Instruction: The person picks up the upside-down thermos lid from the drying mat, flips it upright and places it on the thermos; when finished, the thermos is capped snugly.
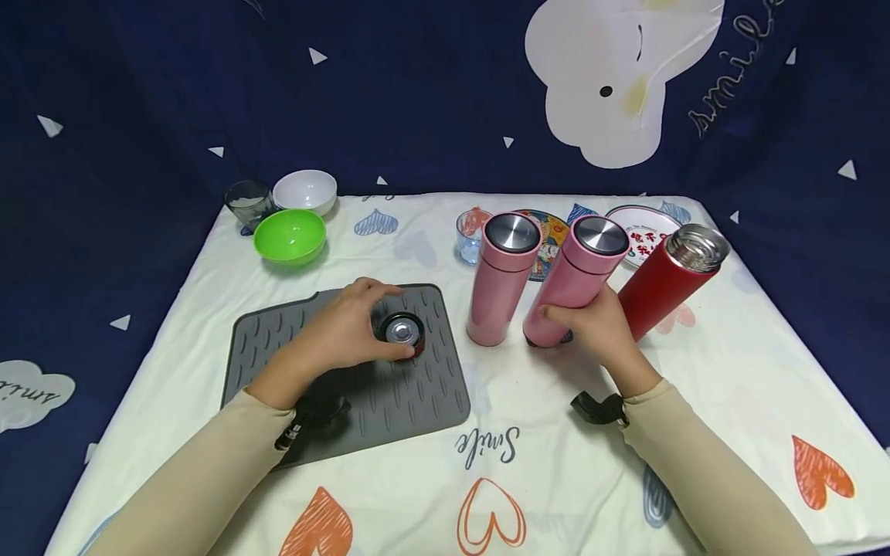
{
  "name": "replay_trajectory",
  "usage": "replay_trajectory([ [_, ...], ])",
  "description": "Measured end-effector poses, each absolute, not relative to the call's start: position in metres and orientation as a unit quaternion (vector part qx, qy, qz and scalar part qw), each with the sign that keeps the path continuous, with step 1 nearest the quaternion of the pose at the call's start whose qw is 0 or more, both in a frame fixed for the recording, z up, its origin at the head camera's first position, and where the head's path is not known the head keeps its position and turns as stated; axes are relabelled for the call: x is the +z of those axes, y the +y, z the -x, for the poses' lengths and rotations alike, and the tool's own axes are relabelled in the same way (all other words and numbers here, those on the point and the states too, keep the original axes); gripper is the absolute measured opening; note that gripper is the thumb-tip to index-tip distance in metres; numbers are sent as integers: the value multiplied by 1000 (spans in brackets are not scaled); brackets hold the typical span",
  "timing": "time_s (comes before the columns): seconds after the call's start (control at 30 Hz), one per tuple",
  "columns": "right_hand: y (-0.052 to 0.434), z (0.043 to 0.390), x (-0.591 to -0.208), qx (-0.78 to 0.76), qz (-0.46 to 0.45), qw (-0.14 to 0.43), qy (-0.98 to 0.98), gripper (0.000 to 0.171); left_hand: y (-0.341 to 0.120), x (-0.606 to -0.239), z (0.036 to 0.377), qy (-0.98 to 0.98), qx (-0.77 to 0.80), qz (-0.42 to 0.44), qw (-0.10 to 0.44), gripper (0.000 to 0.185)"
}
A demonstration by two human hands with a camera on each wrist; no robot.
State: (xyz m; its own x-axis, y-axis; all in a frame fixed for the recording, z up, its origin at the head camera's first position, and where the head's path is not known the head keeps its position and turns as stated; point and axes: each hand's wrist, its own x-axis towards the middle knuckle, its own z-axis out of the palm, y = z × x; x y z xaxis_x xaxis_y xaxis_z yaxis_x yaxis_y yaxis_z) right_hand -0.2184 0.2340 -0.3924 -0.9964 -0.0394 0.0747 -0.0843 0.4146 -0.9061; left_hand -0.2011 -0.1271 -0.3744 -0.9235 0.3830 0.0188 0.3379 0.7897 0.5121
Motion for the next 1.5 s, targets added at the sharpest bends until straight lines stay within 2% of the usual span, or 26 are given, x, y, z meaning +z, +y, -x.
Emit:
replay_trajectory([
  [0.13, 235, 223, -389, 552, -52, 5, -832, 56, -130, -381, 205, 950, 228, -207, 53, 98],
  [0.4, 241, 226, -387, 561, -63, -26, -825, 61, -124, -384, 210, 960, 190, -198, 56, 82],
  [0.53, 247, 216, -383, 545, -46, -54, -835, 77, -121, -382, 213, 962, 183, -200, 42, 75],
  [0.6, 252, 202, -378, 513, -25, -75, -855, 88, -120, -379, 212, 961, 185, -204, 33, 72],
  [0.67, 257, 182, -371, 460, -11, -97, -882, 92, -119, -375, 209, 958, 190, -214, 23, 69],
  [0.73, 259, 161, -365, 400, -15, -120, -908, 83, -116, -366, 202, 953, 195, -231, 10, 67],
  [0.8, 258, 143, -359, 359, -39, -150, -920, 66, -110, -355, 191, 945, 203, -256, -6, 65],
  [0.93, 239, 126, -356, 383, -131, -211, -890, 35, -85, -336, 165, 919, 203, -335, -37, 65],
  [1.03, 216, 124, -360, 446, -174, -253, -840, 30, -61, -329, 149, 895, 190, -401, -52, 64],
  [1.17, 192, 128, -366, 484, -198, -272, -808, 29, -39, -328, 139, 873, 169, -453, -67, 60],
  [1.27, 184, 130, -368, 494, -200, -249, -808, 27, -34, -330, 136, 872, 168, -455, -71, 62],
  [1.33, 183, 130, -370, 503, -206, -195, -816, 26, -34, -332, 136, 878, 189, -436, -62, 71],
  [1.43, 184, 131, -372, 491, -281, -31, -824, 31, -36, -336, 136, 889, 263, -374, -22, 86],
  [1.5, 185, 132, -373, 452, -355, 99, -812, 27, -38, -340, 137, 881, 336, -334, 16, 87],
])
